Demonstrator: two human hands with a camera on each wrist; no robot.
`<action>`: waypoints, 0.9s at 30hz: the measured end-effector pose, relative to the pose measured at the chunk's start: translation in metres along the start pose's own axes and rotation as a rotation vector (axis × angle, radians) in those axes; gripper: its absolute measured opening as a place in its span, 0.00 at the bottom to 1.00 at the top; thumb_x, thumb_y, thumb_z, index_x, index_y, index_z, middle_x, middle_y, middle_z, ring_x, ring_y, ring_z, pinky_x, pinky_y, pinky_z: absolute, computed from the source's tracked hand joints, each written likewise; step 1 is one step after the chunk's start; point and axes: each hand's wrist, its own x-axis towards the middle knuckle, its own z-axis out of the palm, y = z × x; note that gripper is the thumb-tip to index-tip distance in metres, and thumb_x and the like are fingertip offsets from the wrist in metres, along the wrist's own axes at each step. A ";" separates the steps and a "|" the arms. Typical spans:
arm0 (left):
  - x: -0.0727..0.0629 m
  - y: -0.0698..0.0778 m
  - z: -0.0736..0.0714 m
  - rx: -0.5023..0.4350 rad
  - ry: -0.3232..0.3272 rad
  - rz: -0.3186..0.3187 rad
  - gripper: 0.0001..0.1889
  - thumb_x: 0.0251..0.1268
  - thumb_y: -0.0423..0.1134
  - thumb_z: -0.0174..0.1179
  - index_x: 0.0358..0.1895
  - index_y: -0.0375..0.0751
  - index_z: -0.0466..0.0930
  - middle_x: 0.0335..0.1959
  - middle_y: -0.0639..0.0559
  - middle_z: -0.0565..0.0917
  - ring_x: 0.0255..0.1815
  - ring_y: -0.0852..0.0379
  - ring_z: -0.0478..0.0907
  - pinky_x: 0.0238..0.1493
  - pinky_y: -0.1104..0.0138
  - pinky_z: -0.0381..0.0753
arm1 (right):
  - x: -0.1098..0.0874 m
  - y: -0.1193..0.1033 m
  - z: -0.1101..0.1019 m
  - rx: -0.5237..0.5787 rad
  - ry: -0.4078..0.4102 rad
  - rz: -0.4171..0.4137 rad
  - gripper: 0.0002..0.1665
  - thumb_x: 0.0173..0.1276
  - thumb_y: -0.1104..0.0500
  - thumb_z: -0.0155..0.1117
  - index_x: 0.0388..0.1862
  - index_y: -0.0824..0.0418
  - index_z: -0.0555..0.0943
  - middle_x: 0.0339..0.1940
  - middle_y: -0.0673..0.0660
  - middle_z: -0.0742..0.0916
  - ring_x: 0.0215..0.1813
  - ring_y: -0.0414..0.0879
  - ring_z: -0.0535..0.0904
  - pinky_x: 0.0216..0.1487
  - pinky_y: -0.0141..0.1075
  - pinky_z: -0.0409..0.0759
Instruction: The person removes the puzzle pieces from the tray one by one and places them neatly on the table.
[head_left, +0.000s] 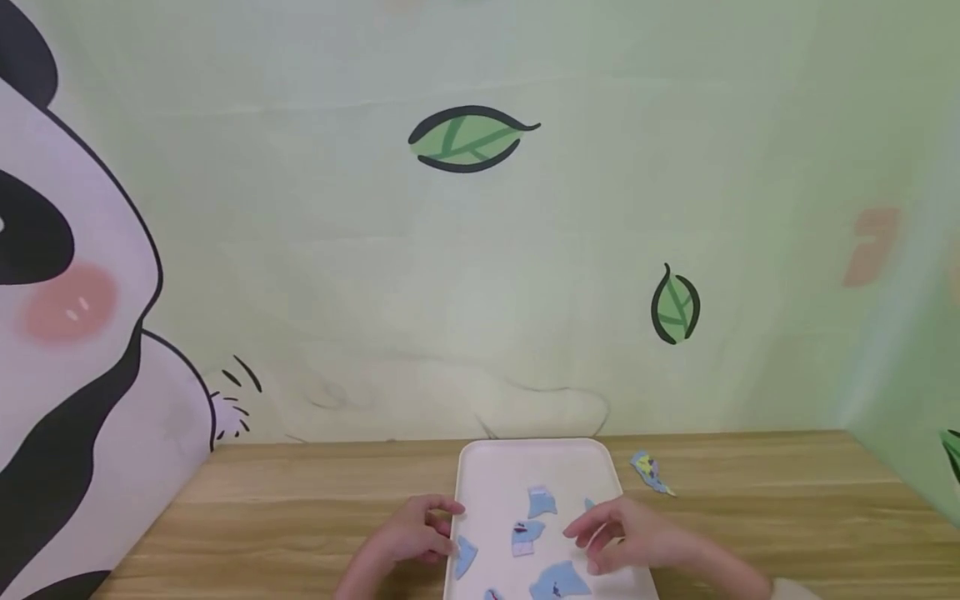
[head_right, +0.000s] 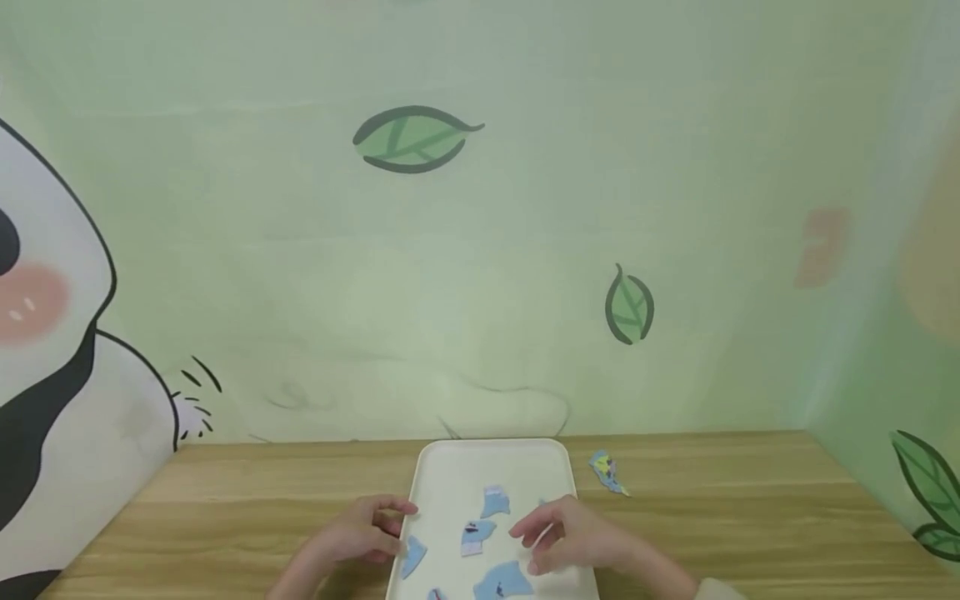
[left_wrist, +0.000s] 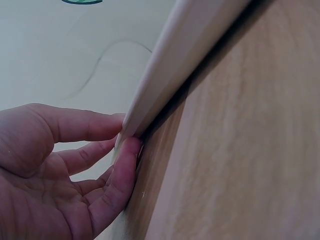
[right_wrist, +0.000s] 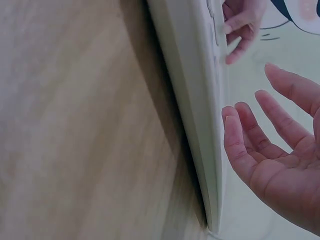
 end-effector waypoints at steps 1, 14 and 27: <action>0.000 0.000 0.000 -0.002 0.001 0.001 0.22 0.44 0.22 0.63 0.49 0.30 0.74 0.27 0.48 0.73 0.21 0.58 0.70 0.23 0.70 0.76 | 0.001 0.000 0.001 0.003 -0.004 0.005 0.22 0.57 0.65 0.65 0.48 0.76 0.74 0.39 0.65 0.81 0.40 0.43 0.78 0.41 0.29 0.76; -0.001 0.002 0.000 0.009 0.003 -0.007 0.23 0.44 0.22 0.63 0.49 0.30 0.74 0.28 0.48 0.74 0.21 0.58 0.70 0.23 0.70 0.76 | 0.011 0.003 0.018 -0.075 0.009 -0.025 0.22 0.50 0.66 0.68 0.44 0.75 0.77 0.37 0.59 0.83 0.35 0.36 0.75 0.39 0.29 0.75; -0.002 0.002 0.000 0.005 -0.002 0.002 0.23 0.44 0.22 0.63 0.49 0.30 0.74 0.28 0.48 0.73 0.22 0.58 0.71 0.23 0.69 0.76 | 0.015 0.001 0.029 -0.256 0.062 -0.017 0.23 0.40 0.73 0.68 0.41 0.67 0.80 0.34 0.51 0.82 0.34 0.34 0.72 0.37 0.28 0.71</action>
